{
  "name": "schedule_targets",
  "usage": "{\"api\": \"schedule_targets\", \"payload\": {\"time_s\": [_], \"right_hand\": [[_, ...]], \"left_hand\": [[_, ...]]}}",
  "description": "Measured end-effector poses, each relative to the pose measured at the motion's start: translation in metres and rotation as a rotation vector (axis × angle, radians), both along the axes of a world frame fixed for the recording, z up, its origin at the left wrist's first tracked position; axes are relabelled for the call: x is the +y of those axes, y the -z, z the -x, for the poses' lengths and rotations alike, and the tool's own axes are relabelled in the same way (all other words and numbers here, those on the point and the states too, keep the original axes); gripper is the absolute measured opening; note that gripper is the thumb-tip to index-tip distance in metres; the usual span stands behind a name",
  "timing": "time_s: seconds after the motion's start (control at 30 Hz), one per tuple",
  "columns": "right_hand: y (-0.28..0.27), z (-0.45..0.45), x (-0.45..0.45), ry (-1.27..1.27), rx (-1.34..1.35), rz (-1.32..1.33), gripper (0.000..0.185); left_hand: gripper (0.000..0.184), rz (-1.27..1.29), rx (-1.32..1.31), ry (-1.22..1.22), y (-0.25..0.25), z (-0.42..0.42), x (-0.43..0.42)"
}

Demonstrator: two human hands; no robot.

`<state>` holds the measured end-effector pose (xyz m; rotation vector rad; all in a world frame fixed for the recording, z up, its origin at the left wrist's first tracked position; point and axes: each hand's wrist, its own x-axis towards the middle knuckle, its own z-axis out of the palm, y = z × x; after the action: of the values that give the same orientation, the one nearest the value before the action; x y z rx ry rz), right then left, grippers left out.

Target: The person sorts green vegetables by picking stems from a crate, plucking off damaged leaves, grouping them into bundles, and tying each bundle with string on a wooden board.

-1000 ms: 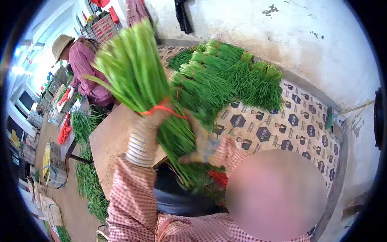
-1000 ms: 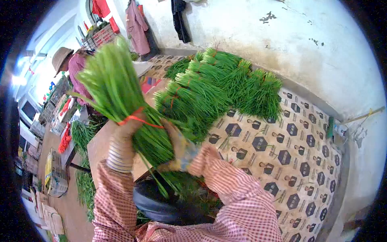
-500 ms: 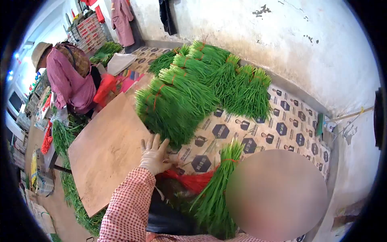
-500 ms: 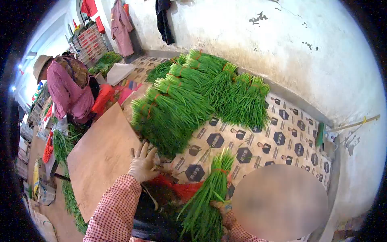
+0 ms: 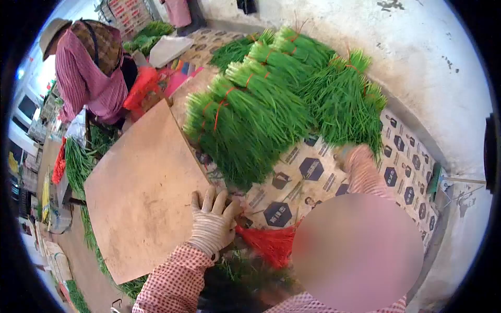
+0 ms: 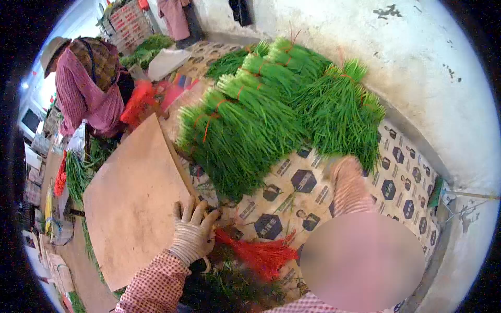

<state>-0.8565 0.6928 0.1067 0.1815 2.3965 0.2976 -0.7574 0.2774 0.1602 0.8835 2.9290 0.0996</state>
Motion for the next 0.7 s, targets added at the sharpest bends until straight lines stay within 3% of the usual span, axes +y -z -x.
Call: {"api": "schedule_targets", "payload": {"time_s": [0.1,0.23,0.47,0.53,0.7], "right_hand": [[0.130,-0.093,-0.077,0.486,0.174,0.517,0.054],[0.232,-0.233,-0.166,0.595,-0.009,0.602,0.052],[0.264,-0.306,-0.209,0.584,0.045,0.575,0.048],[0.261,-0.305,-0.205,0.545,0.091,0.569,0.047],[0.244,-0.268,-0.177,0.606,-0.090,0.698,0.046]], "left_hand": [[0.058,-0.024,0.022,0.010,-0.002,0.001,0.001],[0.055,-0.026,0.052,0.019,0.000,0.001,0.002],[0.060,0.019,0.084,0.034,0.002,0.000,0.000],[0.059,0.004,0.074,0.027,0.001,0.000,0.000],[0.055,-0.073,0.064,-0.002,0.003,0.001,0.000]]}}
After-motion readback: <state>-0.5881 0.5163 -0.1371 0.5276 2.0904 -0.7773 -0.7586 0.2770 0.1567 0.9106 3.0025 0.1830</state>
